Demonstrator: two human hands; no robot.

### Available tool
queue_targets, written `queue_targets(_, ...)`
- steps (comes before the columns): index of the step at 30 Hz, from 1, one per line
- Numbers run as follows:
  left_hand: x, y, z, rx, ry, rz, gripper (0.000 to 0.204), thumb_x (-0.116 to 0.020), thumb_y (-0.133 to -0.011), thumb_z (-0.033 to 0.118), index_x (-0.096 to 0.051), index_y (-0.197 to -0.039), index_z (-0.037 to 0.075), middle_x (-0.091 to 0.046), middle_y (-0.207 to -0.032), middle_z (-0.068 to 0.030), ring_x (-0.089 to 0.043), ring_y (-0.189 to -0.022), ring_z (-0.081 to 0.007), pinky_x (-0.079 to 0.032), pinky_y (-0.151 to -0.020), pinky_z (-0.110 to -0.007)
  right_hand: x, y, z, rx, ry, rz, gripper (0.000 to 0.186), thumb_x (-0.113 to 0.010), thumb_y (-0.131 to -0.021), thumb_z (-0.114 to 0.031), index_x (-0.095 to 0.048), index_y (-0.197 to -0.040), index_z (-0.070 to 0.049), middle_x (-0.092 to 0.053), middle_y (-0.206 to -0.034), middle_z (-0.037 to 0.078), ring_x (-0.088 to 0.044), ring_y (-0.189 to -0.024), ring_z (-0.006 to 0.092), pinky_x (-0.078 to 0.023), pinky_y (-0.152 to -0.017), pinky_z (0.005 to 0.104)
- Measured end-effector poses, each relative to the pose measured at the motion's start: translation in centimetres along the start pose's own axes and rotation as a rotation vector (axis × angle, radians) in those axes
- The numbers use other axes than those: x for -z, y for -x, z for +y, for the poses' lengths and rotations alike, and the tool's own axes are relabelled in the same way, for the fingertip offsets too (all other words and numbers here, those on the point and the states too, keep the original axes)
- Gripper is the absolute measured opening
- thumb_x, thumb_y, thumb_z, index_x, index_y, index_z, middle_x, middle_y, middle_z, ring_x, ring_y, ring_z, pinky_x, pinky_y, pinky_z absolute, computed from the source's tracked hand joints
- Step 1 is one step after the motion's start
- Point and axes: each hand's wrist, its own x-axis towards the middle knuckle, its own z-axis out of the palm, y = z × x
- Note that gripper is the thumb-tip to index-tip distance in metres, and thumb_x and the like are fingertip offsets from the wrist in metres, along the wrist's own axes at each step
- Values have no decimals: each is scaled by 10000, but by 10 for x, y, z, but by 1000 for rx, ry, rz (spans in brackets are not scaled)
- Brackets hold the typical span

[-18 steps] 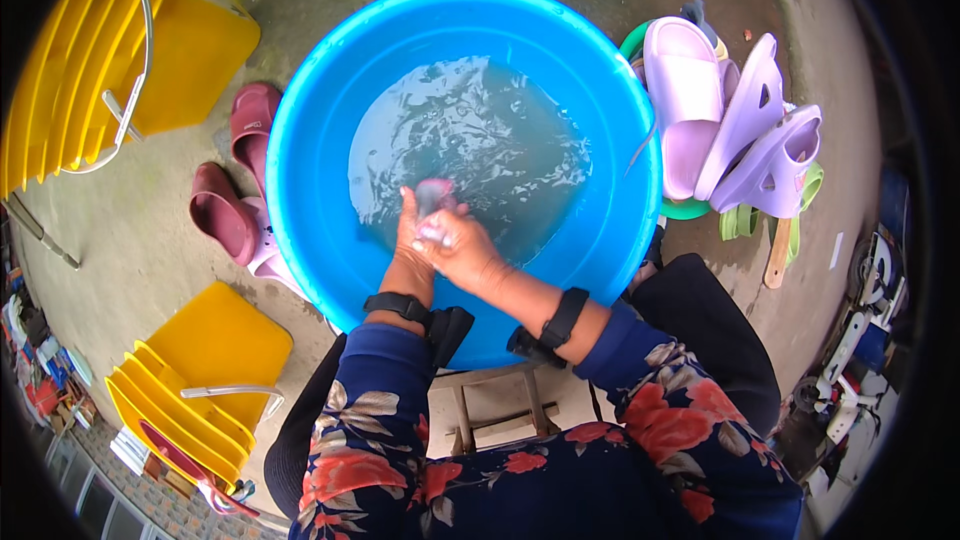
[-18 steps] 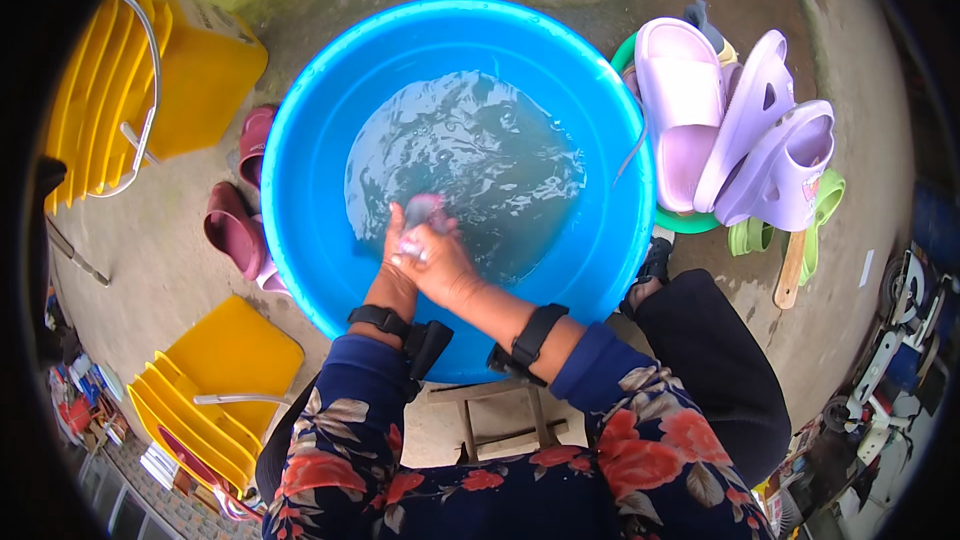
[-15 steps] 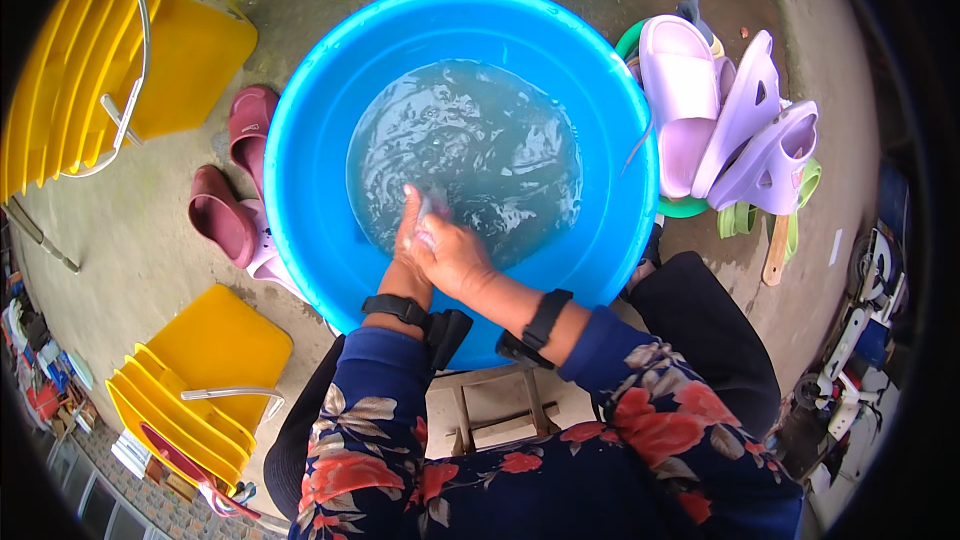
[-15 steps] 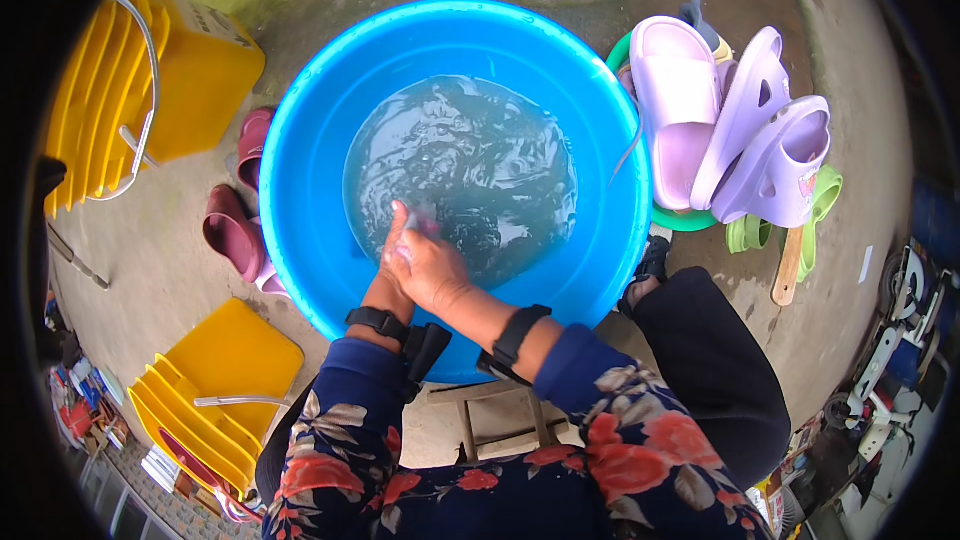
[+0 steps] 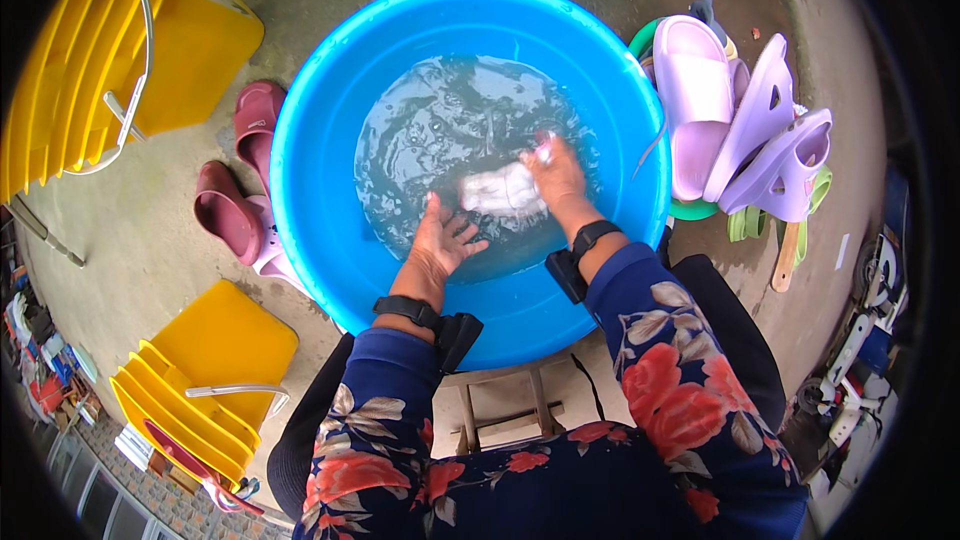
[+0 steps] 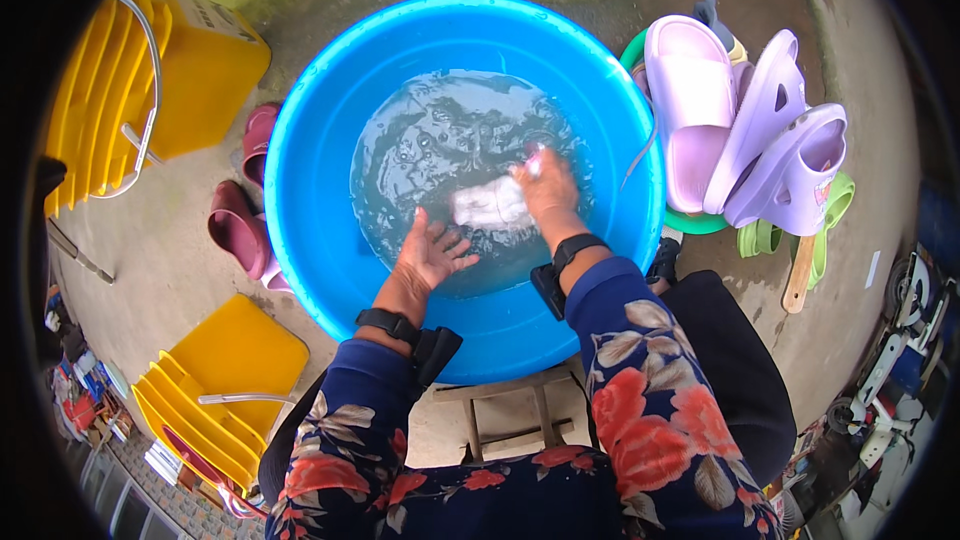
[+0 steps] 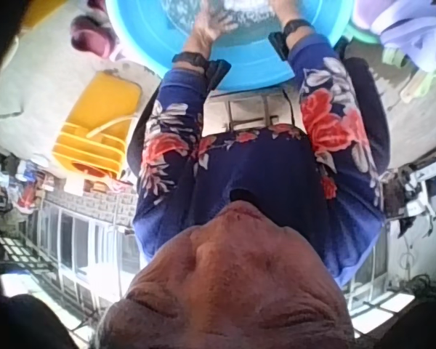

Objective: The person washes a pair of pink slippers in a blue basin of water. They first rinse a cloth, then scrub the slippers with a brush, turning them over to clean the soles and inner surfaces.

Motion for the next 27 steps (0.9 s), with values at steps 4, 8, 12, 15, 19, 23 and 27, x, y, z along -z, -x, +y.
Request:
queue_targets(4, 6, -17, -3, 18, 8, -213, 685, -305, -814, 579, -243, -1282, 82, -249, -1322, -161, -261, -1205, -343, -254, -942, -539, -20, 48, -25, 89, -400, -475, 288, -653, -718, -157, -524, -961, -70, -578, -873, 42, -511, -742, 105, -451, -665, 269)
queue_targets(8, 41, -45, -2, 70, 151, -730, 590, -292, -820, 582, -441, -1070, 69, -493, -1056, -140, -455, -1002, -298, -344, -895, -438, -23, 107, -67, 288, -328, -421, 283, -551, -789, -321, -519, -842, -45, -571, -736, 141, -556, -658, 247, -439, -599, 351)
queue_targets(12, 40, -58, -12, 74, 265, -797, 479, -362, -834, 502, -459, -1036, 79, -512, -1036, -106, -473, -976, -248, -376, -861, -389, -19, 114, -88, 473, -79, -141, 251, -447, -809, -335, -494, -761, -93, -569, -691, 174, -549, -687, 373, -442, -626, 452)
queue_targets(15, 18, -43, -24, -38, 99, -340, 399, -423, -840, 437, -477, -1016, 84, -530, -1042, -80, -491, -976, -216, -403, -833, -369, -18, 85, -82, 326, 144, -237, 191, -476, -773, -305, -522, -768, -120, -582, -674, 149, -559, -635, 359, -451, -577, 444)
queue_targets(19, -12, -22, -26, -57, 46, -176, 401, -409, -856, 382, -464, -1088, 60, -535, -1047, -96, -519, -959, -233, -423, -822, -391, -13, 27, -45, 205, 295, -246, 260, -427, -790, -344, -566, -782, -125, -600, -707, 143, -579, -668, 335, -454, -607, 432)
queue_targets(23, -11, -9, -10, -154, 52, -80, 628, -370, -816, 541, -321, -1221, 64, -352, -1251, -128, -382, -1126, -283, -334, -901, -486, 0, -4, -4, -138, 351, -111, 338, -502, -783, -343, -535, -978, -69, -582, -880, 184, -560, -828, 340, -443, -722, 410)
queue_targets(27, 0, -16, -13, -81, 27, -64, 691, -315, -819, 566, -179, -1308, 96, -145, -1366, -133, -225, -1231, -310, -243, -930, -567, -11, 20, -1, -128, 50, -189, 372, -534, -780, -300, -462, -1054, -59, -556, -964, 201, -540, -884, 350, -432, -754, 397)
